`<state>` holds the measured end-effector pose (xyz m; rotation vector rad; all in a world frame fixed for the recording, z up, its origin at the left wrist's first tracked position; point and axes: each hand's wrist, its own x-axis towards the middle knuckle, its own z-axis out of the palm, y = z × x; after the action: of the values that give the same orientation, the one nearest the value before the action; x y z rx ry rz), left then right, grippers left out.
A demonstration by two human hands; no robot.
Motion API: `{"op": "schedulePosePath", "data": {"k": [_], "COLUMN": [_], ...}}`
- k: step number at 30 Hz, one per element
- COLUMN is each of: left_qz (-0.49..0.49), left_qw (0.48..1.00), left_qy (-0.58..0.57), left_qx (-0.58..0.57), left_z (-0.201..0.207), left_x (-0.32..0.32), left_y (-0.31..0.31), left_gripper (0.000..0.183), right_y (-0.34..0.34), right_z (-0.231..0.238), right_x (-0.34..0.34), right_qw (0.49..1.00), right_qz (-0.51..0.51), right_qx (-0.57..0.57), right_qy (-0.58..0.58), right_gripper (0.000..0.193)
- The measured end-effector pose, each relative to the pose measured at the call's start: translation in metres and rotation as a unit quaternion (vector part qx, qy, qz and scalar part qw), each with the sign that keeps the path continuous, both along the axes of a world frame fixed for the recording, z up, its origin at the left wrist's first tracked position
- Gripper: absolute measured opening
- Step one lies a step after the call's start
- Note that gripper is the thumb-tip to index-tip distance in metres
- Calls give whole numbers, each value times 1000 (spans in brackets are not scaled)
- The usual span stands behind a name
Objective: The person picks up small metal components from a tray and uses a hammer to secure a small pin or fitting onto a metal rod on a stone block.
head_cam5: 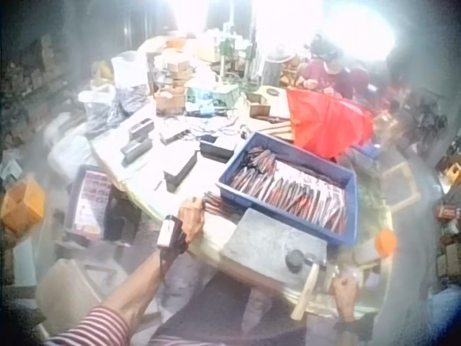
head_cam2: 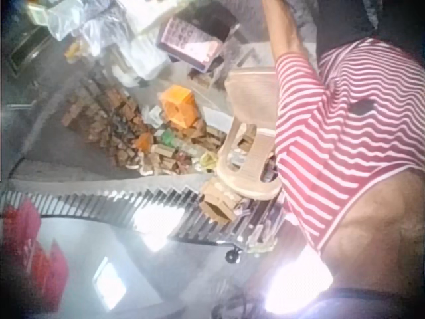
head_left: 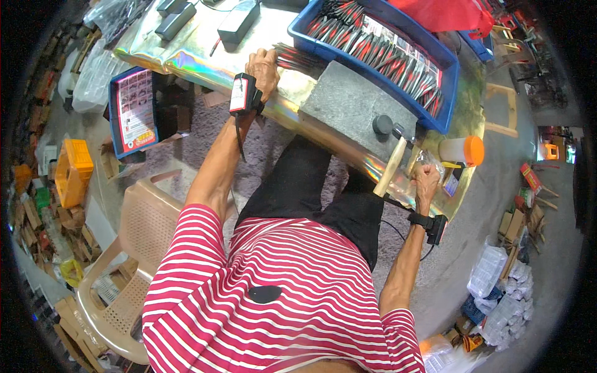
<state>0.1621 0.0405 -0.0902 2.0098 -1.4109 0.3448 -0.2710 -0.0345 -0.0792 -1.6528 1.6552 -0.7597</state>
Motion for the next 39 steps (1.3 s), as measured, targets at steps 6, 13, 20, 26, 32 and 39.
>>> {"op": "schedulePosePath", "data": {"k": [6,13,20,26,32,39], "left_qz": [-20,-24,-40,-81,-237,-318], "left_qw": [1000,999,999,947,842,768], "left_qy": [-18,-27,17,304,484,554], "left_qx": [6,14,-1,-58,-24,36], "left_z": [0,0,0,51,94,104], "left_x": [1,1,-4,-39,-102,-147], "left_y": [-1,9,13,32,56,58], "left_gripper": [11,8,6,7,9,12], "right_y": [7,16,30,40,57,68], "right_z": [2,1,18,49,99,104], "right_x": [1,-1,6,26,83,107], "right_qw": [997,962,931,922,902,913], "right_qz": [-20,-61,-74,-47,84,144], "right_qx": [14,58,74,37,53,18], "right_qy": [-80,-259,-351,-382,-421,-381], "right_gripper": [8,9,9,11,12,6]}}
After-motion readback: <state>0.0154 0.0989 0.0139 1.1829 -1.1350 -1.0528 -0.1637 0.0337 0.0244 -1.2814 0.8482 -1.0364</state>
